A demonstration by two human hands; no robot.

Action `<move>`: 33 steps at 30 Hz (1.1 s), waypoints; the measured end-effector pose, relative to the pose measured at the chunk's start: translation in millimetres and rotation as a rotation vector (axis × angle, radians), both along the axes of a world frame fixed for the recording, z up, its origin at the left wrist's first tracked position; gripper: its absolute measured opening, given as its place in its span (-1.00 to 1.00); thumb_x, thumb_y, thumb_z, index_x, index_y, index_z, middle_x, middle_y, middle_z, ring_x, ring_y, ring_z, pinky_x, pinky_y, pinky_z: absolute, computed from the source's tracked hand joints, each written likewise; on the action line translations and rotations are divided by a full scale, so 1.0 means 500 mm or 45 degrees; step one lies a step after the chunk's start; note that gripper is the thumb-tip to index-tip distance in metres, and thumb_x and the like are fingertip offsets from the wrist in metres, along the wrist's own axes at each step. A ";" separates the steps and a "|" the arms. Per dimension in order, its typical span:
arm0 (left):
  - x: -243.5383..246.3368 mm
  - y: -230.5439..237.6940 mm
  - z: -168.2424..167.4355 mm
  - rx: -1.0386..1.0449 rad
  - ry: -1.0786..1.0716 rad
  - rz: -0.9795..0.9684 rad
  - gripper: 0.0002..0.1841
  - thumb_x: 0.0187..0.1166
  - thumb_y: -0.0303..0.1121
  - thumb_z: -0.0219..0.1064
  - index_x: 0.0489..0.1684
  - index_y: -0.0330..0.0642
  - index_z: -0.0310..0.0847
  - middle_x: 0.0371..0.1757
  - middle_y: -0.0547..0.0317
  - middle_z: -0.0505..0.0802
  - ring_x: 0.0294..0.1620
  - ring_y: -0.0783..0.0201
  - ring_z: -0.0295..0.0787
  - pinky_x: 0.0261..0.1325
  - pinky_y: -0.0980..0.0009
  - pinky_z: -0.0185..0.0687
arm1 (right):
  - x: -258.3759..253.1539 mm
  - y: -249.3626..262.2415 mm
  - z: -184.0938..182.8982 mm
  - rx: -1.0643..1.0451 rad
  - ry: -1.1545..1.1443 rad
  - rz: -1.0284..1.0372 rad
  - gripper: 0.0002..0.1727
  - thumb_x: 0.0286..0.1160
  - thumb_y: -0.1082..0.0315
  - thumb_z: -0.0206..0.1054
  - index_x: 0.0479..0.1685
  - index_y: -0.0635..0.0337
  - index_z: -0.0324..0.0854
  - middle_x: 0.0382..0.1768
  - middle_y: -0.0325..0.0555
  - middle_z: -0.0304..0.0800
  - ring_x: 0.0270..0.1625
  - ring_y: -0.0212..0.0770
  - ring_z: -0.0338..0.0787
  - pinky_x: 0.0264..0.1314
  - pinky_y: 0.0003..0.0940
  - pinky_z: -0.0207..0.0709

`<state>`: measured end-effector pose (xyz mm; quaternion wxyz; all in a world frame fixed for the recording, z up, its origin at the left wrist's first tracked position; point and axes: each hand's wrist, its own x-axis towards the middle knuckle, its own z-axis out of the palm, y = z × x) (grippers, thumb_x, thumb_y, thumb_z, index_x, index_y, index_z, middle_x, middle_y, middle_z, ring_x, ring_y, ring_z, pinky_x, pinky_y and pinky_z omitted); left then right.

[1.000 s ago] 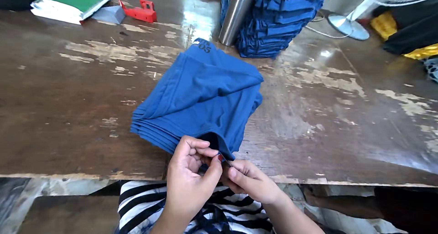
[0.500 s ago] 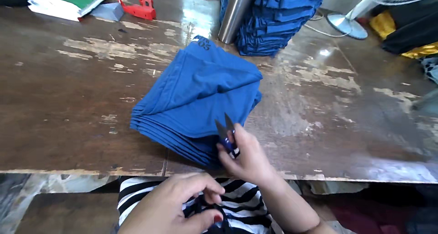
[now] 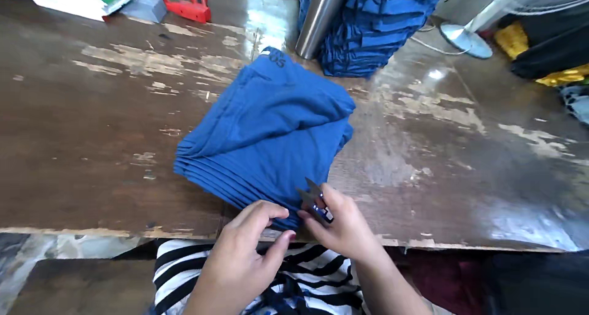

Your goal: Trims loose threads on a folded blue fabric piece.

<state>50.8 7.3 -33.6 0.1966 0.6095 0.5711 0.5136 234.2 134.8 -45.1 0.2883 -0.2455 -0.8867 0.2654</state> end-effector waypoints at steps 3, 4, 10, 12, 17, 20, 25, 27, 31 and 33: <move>0.019 0.020 -0.015 -0.010 0.288 0.083 -0.80 0.52 -0.33 0.44 -0.02 -0.20 0.75 -0.02 0.06 0.88 0.01 0.32 0.83 0.11 0.51 0.74 | -0.006 -0.008 -0.024 -0.241 0.361 0.036 -0.86 0.38 0.42 0.35 -0.27 0.30 0.50 -0.37 -0.15 0.72 -0.27 -0.48 0.69 -0.19 -0.60 0.57; 0.022 0.023 -0.021 0.033 0.340 0.062 -0.88 0.57 -0.39 0.36 -0.11 -0.19 0.77 -0.11 0.09 0.88 -0.08 0.32 0.85 0.06 0.51 0.75 | -0.009 -0.011 -0.024 -0.339 0.484 0.064 -0.86 0.40 0.45 0.33 -0.24 0.22 0.44 -0.32 -0.21 0.73 -0.22 -0.52 0.70 -0.14 -0.63 0.57; -0.006 -0.026 0.038 0.053 -0.206 -0.788 -0.73 0.66 -0.17 0.38 -0.11 -0.23 0.75 -0.24 0.18 0.89 -0.19 0.55 0.79 -0.06 0.67 0.70 | -0.009 -0.016 -0.015 -0.841 1.024 0.211 -0.86 0.56 0.42 0.37 -0.13 -0.05 0.52 -0.16 -0.40 0.77 -0.20 -0.60 0.69 -0.19 -0.69 0.56; 0.009 -0.019 0.039 0.139 -0.157 -0.515 -0.66 0.63 -0.06 0.41 0.00 -0.17 0.73 0.02 0.17 0.87 0.14 0.48 0.79 0.22 0.56 0.71 | -0.014 -0.021 -0.012 -0.955 1.146 0.221 -0.84 0.52 0.45 0.40 -0.17 -0.04 0.54 -0.17 -0.34 0.78 -0.22 -0.55 0.73 -0.20 -0.65 0.61; 0.067 0.032 0.001 -0.092 0.124 0.096 -0.51 0.43 -0.14 0.53 0.23 -0.28 0.72 0.18 -0.09 0.83 0.02 0.31 0.86 -0.05 0.49 0.82 | -0.033 -0.042 -0.004 -1.191 1.397 0.147 -0.81 0.42 0.52 0.43 -0.29 -0.02 0.56 -0.27 -0.26 0.76 -0.37 -0.45 0.71 -0.27 -0.53 0.65; 0.077 0.036 0.005 -0.084 0.061 0.098 -0.46 0.41 -0.12 0.54 0.29 -0.29 0.71 0.18 -0.06 0.82 0.03 0.37 0.83 -0.05 0.57 0.78 | -0.036 -0.048 -0.003 -1.272 1.422 0.136 -0.82 0.43 0.55 0.39 -0.30 0.02 0.56 -0.27 -0.25 0.77 -0.44 -0.48 0.70 -0.37 -0.57 0.65; 0.078 0.026 0.011 -0.013 -0.022 0.061 -0.49 0.40 -0.43 0.44 0.38 -0.38 0.64 0.28 -0.17 0.76 0.03 0.37 0.84 0.00 0.54 0.81 | -0.035 -0.031 -0.019 -0.508 0.808 0.079 -0.76 0.48 0.33 0.48 -0.13 -0.01 0.45 -0.12 -0.40 0.68 -0.08 -0.63 0.68 -0.01 -0.69 0.61; 0.070 0.015 0.015 0.090 0.025 0.083 -0.62 0.47 -0.49 0.34 0.28 -0.30 0.71 0.24 -0.09 0.78 0.05 0.42 0.81 -0.01 0.60 0.79 | -0.035 -0.009 0.003 -0.082 0.559 0.014 -0.76 0.36 0.35 0.43 -0.17 0.28 0.51 -0.33 -0.21 0.63 -0.24 -0.59 0.61 -0.15 -0.73 0.52; 0.042 -0.006 0.011 0.344 -0.095 0.168 -0.79 0.53 -0.51 0.28 0.05 -0.24 0.73 -0.06 0.15 0.76 -0.12 0.57 0.72 -0.06 0.70 0.71 | -0.007 0.007 0.111 0.321 0.760 -0.066 -0.77 0.38 0.42 0.46 -0.29 0.00 0.43 -0.21 -0.35 0.67 -0.03 -0.44 0.74 0.07 -0.50 0.69; 0.023 -0.014 0.002 0.355 -0.127 0.196 -0.81 0.55 -0.49 0.29 0.03 -0.21 0.72 -0.06 0.20 0.78 -0.09 0.57 0.75 -0.03 0.66 0.75 | 0.003 0.003 0.148 0.337 0.922 0.053 -0.72 0.36 0.51 0.49 -0.31 -0.07 0.47 0.18 -0.29 0.81 0.43 -0.05 0.75 0.45 -0.02 0.73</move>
